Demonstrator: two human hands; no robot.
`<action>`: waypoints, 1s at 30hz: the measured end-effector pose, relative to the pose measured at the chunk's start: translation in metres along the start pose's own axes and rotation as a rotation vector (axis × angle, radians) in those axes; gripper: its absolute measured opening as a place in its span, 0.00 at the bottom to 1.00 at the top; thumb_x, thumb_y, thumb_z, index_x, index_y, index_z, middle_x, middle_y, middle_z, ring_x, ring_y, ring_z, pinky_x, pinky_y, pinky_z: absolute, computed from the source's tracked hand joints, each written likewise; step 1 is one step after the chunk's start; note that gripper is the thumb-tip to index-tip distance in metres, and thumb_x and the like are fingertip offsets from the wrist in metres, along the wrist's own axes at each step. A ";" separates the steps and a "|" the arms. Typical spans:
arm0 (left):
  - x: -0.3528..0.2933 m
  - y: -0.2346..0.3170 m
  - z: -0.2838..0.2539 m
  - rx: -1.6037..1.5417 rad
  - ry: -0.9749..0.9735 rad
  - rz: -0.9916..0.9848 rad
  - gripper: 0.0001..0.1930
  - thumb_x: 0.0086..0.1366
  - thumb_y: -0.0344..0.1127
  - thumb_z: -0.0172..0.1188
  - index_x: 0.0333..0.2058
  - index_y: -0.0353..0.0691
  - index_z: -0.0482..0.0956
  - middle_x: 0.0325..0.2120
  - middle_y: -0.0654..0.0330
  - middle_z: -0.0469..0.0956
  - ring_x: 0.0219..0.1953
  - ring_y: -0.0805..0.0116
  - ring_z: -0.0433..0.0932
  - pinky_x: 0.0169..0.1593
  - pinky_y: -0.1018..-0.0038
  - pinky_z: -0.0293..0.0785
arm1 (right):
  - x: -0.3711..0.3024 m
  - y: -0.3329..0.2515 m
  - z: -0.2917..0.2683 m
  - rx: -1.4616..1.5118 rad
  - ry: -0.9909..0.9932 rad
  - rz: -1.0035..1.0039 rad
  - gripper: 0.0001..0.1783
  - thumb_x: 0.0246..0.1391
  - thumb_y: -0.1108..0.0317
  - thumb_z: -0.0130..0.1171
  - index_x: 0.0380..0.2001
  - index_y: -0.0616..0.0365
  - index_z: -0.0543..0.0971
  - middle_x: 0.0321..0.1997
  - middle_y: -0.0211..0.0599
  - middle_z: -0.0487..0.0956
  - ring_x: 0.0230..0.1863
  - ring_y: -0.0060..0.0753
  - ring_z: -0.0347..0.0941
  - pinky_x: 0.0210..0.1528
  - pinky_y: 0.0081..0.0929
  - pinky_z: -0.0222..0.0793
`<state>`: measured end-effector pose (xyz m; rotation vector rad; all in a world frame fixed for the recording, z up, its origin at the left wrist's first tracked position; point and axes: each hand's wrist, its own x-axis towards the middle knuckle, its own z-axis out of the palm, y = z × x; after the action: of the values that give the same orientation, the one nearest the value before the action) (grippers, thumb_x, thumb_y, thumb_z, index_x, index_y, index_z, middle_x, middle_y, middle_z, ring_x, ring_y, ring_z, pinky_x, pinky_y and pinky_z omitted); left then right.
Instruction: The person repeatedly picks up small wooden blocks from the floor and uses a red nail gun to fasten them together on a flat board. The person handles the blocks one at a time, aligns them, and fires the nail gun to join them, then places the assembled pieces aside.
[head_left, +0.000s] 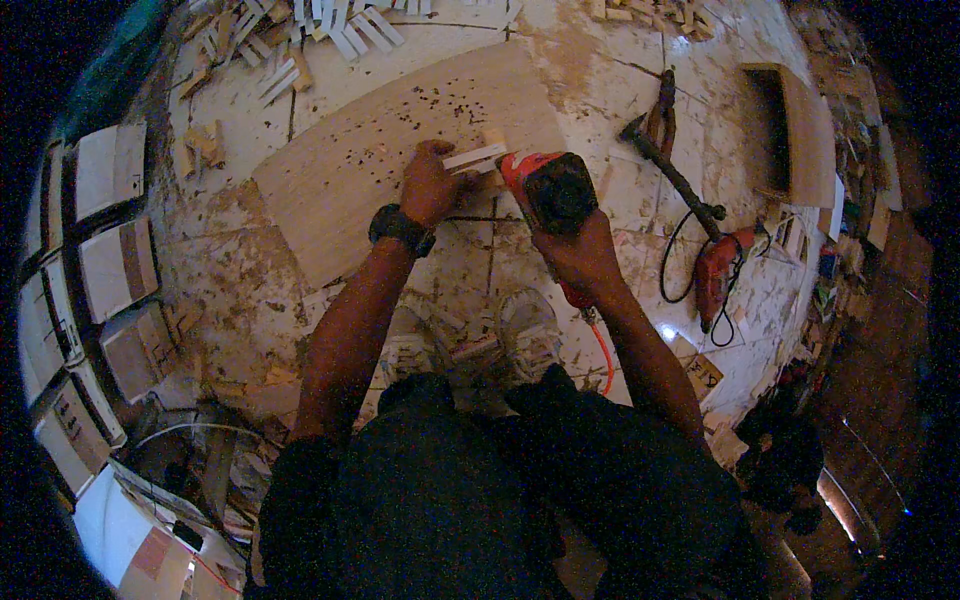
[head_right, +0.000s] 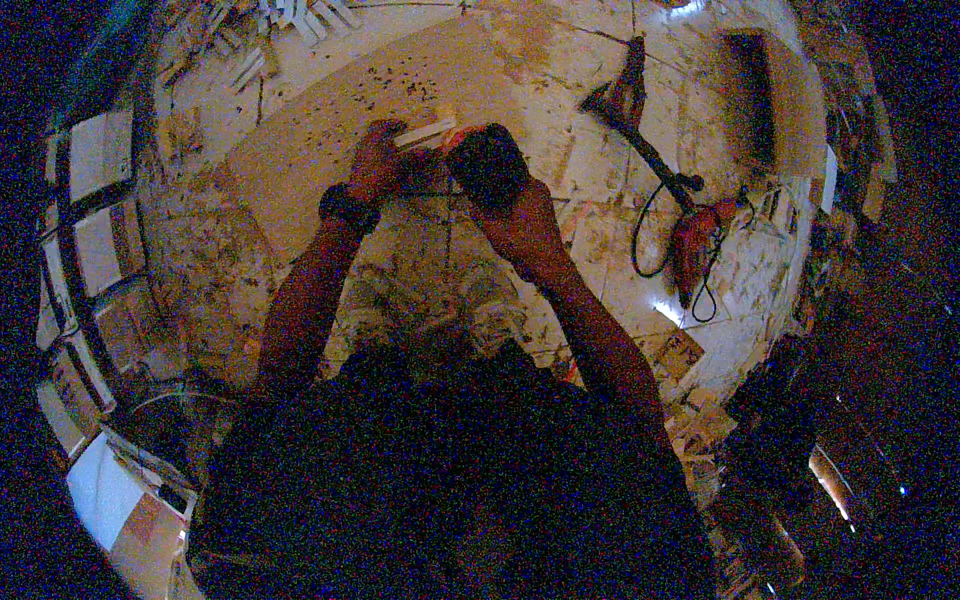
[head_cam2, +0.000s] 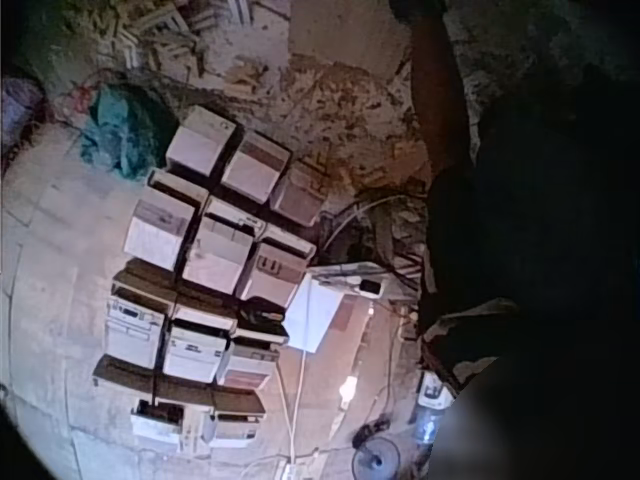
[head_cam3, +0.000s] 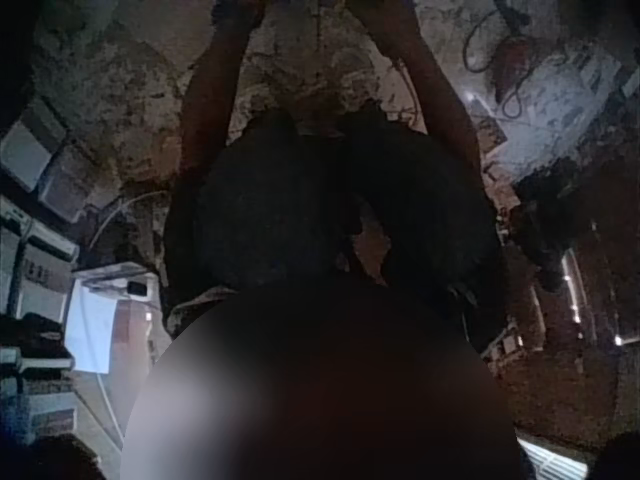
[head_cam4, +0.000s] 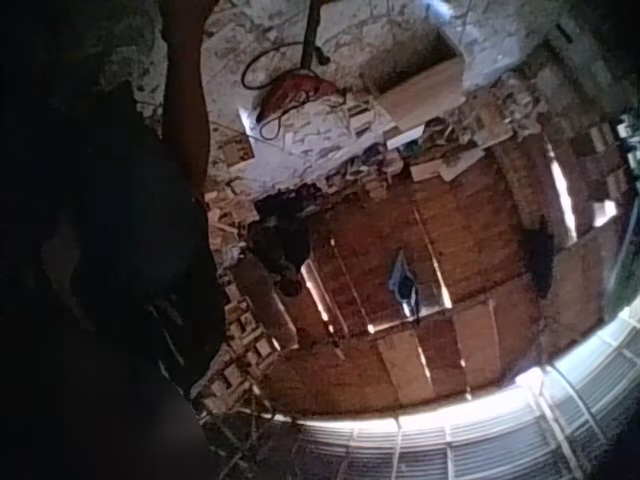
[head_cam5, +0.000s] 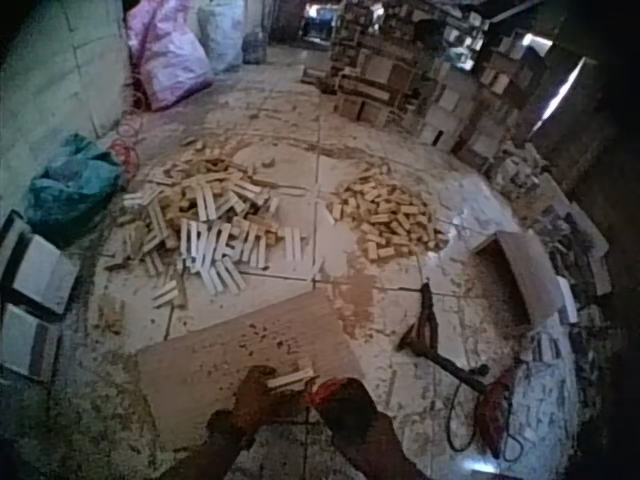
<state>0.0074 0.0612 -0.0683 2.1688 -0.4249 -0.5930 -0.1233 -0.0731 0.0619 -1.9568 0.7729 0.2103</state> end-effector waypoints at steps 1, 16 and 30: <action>0.001 -0.002 0.002 -0.061 -0.008 -0.057 0.28 0.44 0.35 0.70 0.43 0.33 0.67 0.33 0.47 0.77 0.35 0.58 0.78 0.37 0.67 0.75 | 0.001 0.000 0.002 -0.020 0.008 -0.028 0.17 0.35 0.71 0.58 0.35 0.61 0.74 0.32 0.38 0.78 0.31 0.31 0.72 0.37 0.28 0.69; 0.013 -0.001 -0.020 -0.172 -0.275 -0.147 0.23 0.48 0.34 0.67 0.42 0.31 0.71 0.28 0.54 0.79 0.25 0.67 0.79 0.29 0.74 0.75 | -0.026 0.008 -0.020 -0.015 0.220 -0.009 0.12 0.47 0.64 0.57 0.34 0.58 0.74 0.29 0.36 0.78 0.29 0.34 0.74 0.35 0.32 0.70; 0.089 0.007 -0.172 -0.711 0.049 -0.047 0.24 0.58 0.34 0.56 0.53 0.36 0.62 0.37 0.53 0.78 0.34 0.64 0.79 0.31 0.71 0.74 | -0.062 0.056 -0.076 -0.052 0.309 0.117 0.18 0.54 0.59 0.53 0.41 0.61 0.68 0.40 0.41 0.70 0.43 0.38 0.65 0.50 0.31 0.60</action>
<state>0.1753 0.1231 0.0074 1.5095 -0.1041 -0.6021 -0.2186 -0.1283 0.0863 -2.0209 1.0932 -0.0048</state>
